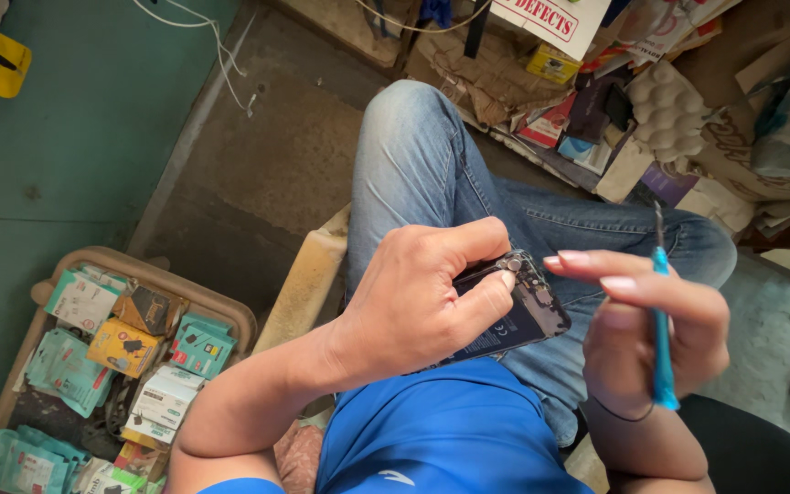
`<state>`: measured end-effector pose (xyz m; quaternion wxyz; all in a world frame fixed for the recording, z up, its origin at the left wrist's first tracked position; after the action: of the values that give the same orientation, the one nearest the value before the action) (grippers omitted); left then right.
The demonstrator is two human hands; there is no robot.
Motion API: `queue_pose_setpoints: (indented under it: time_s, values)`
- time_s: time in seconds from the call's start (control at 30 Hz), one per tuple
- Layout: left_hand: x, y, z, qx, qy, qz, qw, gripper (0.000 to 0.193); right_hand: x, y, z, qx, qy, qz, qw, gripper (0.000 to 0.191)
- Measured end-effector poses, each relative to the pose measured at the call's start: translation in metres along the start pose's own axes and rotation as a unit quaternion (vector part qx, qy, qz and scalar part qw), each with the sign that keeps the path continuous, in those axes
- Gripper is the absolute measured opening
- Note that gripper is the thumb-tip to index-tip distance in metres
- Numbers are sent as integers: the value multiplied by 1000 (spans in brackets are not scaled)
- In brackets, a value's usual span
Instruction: The person sits on a chair and uses a blue pry tool to work along the edge of an opened smartphone, prying at the frame and manipulating internal components around the battery while holding the phone in one hand.
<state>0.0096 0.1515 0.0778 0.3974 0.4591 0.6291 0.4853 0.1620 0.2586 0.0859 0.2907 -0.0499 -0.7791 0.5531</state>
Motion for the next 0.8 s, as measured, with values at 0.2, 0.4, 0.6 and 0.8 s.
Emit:
queue_pose_setpoints:
  time_s: [0.2,0.4,0.6,0.8]
  values:
    - [0,4,0,11,7,2,1000,16,8,22,10,137,-77,122,980,32]
    - [-2,11,1,55,25,23,998,16,7,41,13,230,-66,183,954,35]
    - [-5,14,2,99,44,32,994,15,8,43,16,237,-61,169,955,37]
    - [-6,14,5,109,44,40,992,14,4,47,16,234,-50,175,955,38]
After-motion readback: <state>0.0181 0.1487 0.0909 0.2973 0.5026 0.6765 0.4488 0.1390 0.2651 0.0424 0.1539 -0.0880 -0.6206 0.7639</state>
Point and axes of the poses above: each hand's wrist, its own x-axis towards the middle knuckle, its own z-axis out of the palm, y = z × x, the point moved 10 cm from there along x, towards the middle knuckle, and after that the axes turned 14 degrees about -y, right-handed, at the moved point
